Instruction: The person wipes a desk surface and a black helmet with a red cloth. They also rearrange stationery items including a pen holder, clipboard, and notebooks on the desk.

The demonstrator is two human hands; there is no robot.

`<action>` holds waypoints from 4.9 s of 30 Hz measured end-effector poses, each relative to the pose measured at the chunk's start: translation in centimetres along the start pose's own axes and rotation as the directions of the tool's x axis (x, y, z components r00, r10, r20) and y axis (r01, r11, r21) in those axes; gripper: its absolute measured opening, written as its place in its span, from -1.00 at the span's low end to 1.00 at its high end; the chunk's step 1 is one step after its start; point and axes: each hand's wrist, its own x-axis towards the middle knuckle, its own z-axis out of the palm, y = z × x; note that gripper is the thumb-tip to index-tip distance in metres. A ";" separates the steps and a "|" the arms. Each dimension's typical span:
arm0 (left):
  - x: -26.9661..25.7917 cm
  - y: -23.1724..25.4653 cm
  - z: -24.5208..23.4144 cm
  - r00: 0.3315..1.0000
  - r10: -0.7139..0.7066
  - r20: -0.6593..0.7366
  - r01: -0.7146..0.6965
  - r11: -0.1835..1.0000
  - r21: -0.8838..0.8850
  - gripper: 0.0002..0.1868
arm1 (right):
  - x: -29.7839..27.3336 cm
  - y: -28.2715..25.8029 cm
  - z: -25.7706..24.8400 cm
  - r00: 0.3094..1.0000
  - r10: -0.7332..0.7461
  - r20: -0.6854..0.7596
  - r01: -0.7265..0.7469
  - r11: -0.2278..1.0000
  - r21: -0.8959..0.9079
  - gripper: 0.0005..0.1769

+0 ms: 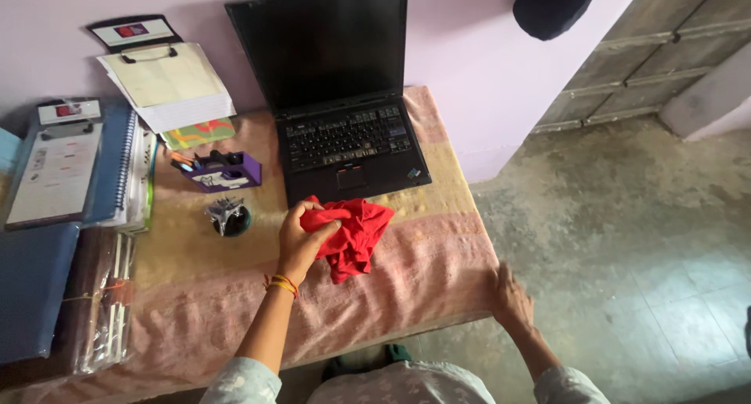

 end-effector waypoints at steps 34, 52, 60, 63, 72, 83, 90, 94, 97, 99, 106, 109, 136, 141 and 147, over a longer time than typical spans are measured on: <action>0.3 -1.6 2.9 0.967 -0.225 0.121 0.254 0.896 -0.366 -0.64 | 0.3 -5.5 -6.2 0.887 -0.367 -0.279 0.384 0.923 0.008 -0.40; -4.2 1.2 3.9 0.885 -0.327 0.330 0.463 0.694 -0.552 -0.09 | -2.3 -26.9 -7.4 0.746 -0.453 0.489 -0.579 -0.076 0.812 -0.61; -3.2 -2.0 0.7 0.947 -0.320 0.005 0.274 0.801 -0.532 -0.43 | -5.1 -32.3 -8.2 0.728 -0.661 -0.182 0.594 0.475 0.649 0.15; -3.3 -1.9 0.4 0.969 -0.237 0.073 0.236 0.786 -0.572 -0.47 | -7.2 -33.5 -7.8 0.585 -0.784 -0.208 0.737 0.405 0.542 0.22; -3.6 -6.4 0.0 0.942 -0.267 0.204 0.307 0.931 -0.199 -0.26 | -5.9 -33.7 -6.0 0.705 -0.709 0.019 0.595 0.606 0.527 -0.20; -8.5 -13.7 -2.9 0.919 -0.298 0.258 -0.026 0.607 0.794 -0.23 | -10.9 -24.5 -1.0 0.253 -0.883 0.395 0.942 0.318 0.109 -0.53; -10.2 -12.0 -4.5 0.793 -0.492 0.360 -0.042 0.545 0.837 0.26 | -7.2 -25.8 -3.3 0.374 -0.840 0.394 0.705 0.533 0.468 -0.57; -10.8 -11.4 -4.8 0.809 -0.458 0.368 -0.137 0.462 0.876 0.40 | -5.8 -27.0 -2.8 0.429 -0.891 0.147 0.871 0.451 0.193 -0.35; -10.4 -10.8 -4.9 0.794 -0.479 0.375 -0.131 0.468 0.874 0.46 | -7.2 -26.9 -2.5 0.416 -0.864 0.283 0.857 0.477 0.195 -0.42; -10.4 -10.4 -5.0 0.757 -0.536 0.374 -0.095 0.476 0.874 0.48 | -8.7 -26.0 -3.1 0.538 -0.614 0.578 0.693 0.712 0.111 -0.27; -10.1 -10.2 -5.0 0.752 -0.549 0.365 -0.065 0.489 0.870 0.46 | -6.9 -25.3 -6.0 0.424 -0.781 0.458 0.742 0.590 0.320 -0.36; -10.5 -10.8 -4.8 0.781 -0.510 0.359 -0.124 0.437 0.891 0.44 | -5.3 -24.5 -5.7 0.487 -0.840 0.240 0.797 0.540 0.271 -0.35; -5.4 -12.1 -0.5 0.861 -0.312 0.401 -0.161 0.581 0.798 0.23 | -4.8 -20.1 -6.6 0.544 -0.734 0.407 0.645 0.676 0.357 -0.28; -3.3 -9.4 -0.7 0.903 -0.241 0.356 -0.158 0.584 0.796 0.18 | -4.1 -20.4 -7.9 0.471 -0.657 0.589 0.586 0.732 0.348 -0.18; -1.1 -8.9 -0.9 0.908 -0.266 0.325 -0.138 0.543 0.828 0.15 | -0.1 -20.6 -8.4 0.519 -0.831 0.200 0.698 0.547 0.463 -0.18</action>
